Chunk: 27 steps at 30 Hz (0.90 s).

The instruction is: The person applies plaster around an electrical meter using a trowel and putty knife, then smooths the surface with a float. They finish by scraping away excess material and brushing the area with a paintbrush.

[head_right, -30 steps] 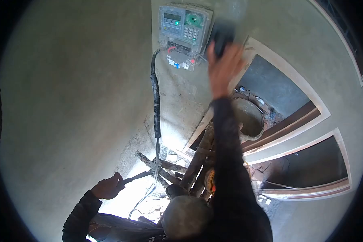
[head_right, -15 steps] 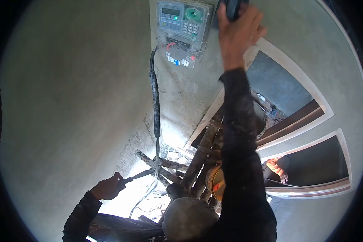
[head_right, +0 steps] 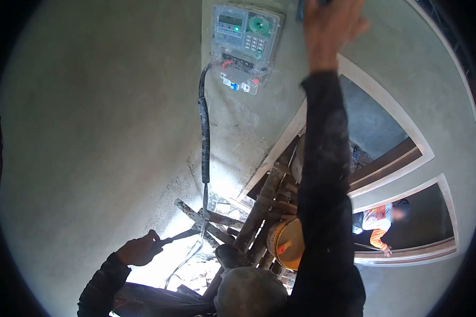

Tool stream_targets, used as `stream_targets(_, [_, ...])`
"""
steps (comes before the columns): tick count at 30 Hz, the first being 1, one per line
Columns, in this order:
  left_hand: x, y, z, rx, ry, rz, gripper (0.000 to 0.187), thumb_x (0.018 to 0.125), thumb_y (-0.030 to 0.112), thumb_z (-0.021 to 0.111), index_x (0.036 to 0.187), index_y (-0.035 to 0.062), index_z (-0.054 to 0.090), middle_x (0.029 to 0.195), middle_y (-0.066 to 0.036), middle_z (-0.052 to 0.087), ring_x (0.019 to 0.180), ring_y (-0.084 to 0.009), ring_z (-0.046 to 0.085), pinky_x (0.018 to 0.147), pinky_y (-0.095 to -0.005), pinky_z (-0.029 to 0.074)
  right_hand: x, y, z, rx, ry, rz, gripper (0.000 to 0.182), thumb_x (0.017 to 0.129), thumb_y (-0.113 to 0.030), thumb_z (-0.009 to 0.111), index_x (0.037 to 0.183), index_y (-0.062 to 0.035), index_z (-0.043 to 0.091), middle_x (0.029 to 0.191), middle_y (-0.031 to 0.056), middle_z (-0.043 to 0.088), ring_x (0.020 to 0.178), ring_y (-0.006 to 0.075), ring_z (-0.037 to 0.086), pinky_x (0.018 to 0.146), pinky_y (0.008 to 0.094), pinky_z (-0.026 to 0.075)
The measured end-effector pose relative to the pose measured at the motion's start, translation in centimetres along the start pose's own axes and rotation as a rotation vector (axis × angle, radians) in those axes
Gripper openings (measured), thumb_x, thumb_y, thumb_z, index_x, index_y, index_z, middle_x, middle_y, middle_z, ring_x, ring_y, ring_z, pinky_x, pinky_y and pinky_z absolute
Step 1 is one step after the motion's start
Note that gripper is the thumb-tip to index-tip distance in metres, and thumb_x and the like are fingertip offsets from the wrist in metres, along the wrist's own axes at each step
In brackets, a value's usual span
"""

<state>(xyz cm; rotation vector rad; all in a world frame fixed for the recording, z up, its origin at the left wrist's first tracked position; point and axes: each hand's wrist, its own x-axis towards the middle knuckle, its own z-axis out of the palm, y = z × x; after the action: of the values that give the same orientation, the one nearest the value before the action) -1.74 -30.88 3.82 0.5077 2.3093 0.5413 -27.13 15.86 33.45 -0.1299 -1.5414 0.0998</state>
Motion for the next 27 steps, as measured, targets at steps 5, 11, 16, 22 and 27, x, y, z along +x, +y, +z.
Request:
stream_targets(5, [0.5, 0.0, -0.4, 0.021, 0.059, 0.001, 0.034, 0.099, 0.032, 0.064, 0.114, 0.0066, 0.048, 0.081, -0.013, 0.070, 0.065, -0.0313, 0.071, 0.057, -0.0423, 0.055, -8.1, 0.8, -0.7, -0.109, -0.035, -0.088, 0.044, 0.089, -0.043, 0.072, 0.106, -0.0044, 0.060, 0.100, 0.0128, 0.056, 0.099, 0.0341, 0.054, 0.086, 0.0483, 0.036])
stream_targets(11, [-0.3, -0.5, 0.9, 0.123, 0.099, 0.052, 0.034, 0.098, 0.032, 0.066, 0.114, 0.0067, 0.050, 0.079, -0.012, 0.068, 0.067, -0.0300, 0.071, 0.058, -0.0404, 0.056, -27.9, 4.2, -5.0, -0.005, -0.338, 0.095, 0.042, 0.085, -0.033, 0.079, 0.103, -0.0030, 0.055, 0.093, 0.0148, 0.056, 0.088, 0.0339, 0.057, 0.078, 0.0451, 0.044])
stream_targets(16, [1.3, -3.7, 3.2, 0.126, 0.145, 0.255, 0.031, 0.098, 0.032, 0.065, 0.112, 0.0065, 0.053, 0.080, -0.012, 0.066, 0.064, -0.0260, 0.070, 0.055, -0.0390, 0.055, -5.7, 1.8, 0.5, -0.035, -0.003, -0.189, 0.041, 0.089, -0.043, 0.072, 0.105, -0.0082, 0.059, 0.098, 0.0089, 0.058, 0.095, 0.0299, 0.057, 0.082, 0.0455, 0.035])
stream_targets(22, [0.7, 0.5, -0.6, 0.023, 0.127, 0.146, 0.027, 0.099, 0.031, 0.063, 0.113, 0.0081, 0.059, 0.094, -0.009, 0.060, 0.064, -0.0250, 0.067, 0.054, -0.0398, 0.055, 2.0, -0.2, 1.8, -0.139, 0.024, -0.454, 0.041, 0.086, -0.042, 0.074, 0.106, -0.0094, 0.060, 0.099, 0.0081, 0.061, 0.094, 0.0298, 0.060, 0.082, 0.0458, 0.036])
stream_targets(27, [0.7, -1.7, 1.5, 0.238, 0.257, 0.355, 0.030, 0.099, 0.032, 0.063, 0.113, 0.0078, 0.054, 0.083, -0.009, 0.065, 0.062, -0.0276, 0.068, 0.055, -0.0426, 0.054, -7.9, 2.8, -3.2, -0.059, -0.267, -0.113, 0.042, 0.083, -0.035, 0.079, 0.110, -0.0090, 0.060, 0.102, 0.0059, 0.062, 0.099, 0.0276, 0.060, 0.084, 0.0447, 0.036])
